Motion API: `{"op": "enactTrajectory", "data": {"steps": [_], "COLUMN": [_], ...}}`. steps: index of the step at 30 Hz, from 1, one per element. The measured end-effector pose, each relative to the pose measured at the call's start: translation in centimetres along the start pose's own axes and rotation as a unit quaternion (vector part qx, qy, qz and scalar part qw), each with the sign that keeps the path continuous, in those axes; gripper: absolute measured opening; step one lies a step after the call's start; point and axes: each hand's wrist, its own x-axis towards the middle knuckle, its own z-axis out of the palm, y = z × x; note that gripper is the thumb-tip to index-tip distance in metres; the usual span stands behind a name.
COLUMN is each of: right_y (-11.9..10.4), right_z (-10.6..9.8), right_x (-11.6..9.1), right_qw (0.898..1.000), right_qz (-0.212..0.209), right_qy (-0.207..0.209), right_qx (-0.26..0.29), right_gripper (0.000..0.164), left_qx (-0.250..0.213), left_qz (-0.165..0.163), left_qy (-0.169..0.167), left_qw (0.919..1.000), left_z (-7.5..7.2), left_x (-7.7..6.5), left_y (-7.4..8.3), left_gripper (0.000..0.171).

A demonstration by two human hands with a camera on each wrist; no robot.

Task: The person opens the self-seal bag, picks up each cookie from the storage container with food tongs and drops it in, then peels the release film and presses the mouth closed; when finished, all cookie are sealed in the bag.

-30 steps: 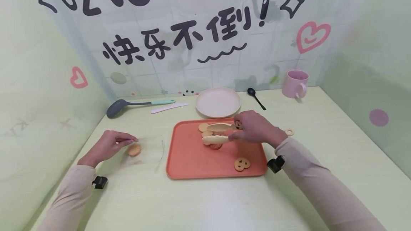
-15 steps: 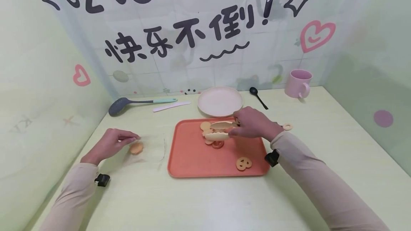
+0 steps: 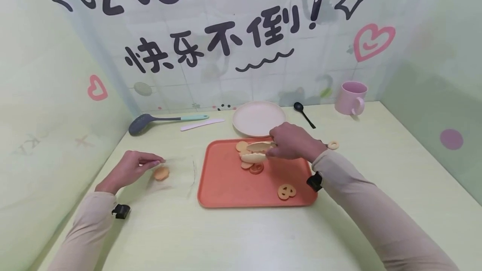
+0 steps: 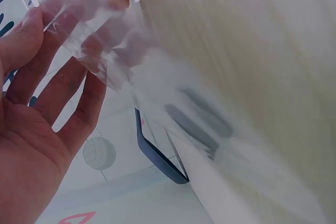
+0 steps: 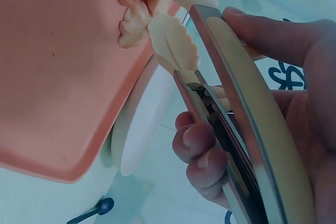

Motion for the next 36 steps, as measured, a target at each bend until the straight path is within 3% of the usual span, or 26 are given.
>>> {"op": "enactTrajectory", "data": {"steps": [8, 15, 22, 36], "right_y": [-0.3, -2.6, -6.1, -11.1], "right_z": [0.3, 1.1, 2.7, 5.5], "right_x": [-0.7, -0.5, 0.6, 4.9], "right_qw": [0.998, 0.993, 0.99, 0.989], "right_qz": [-0.033, -0.074, -0.118, -0.143], "right_qy": [0.052, 0.077, 0.063, 0.046], "right_qx": [0.026, 0.048, 0.048, 0.019], "right_gripper": [0.034, 0.033, 0.03, 0.028], "left_qx": [-0.002, -0.007, -0.004, -0.006], "left_qz": [-0.001, -0.012, -0.009, 0.003], "left_qy": [0.006, 0.0, 0.002, 0.01], "left_qw": [1.0, 0.9999, 0.9999, 0.9999], "left_z": [-0.1, 0.0, 0.2, 0.5], "left_x": [0.0, 0.2, 0.4, 0.5], "left_y": [0.0, 0.2, 0.4, 0.6], "left_gripper": [0.019, 0.02, 0.019, 0.019]}}
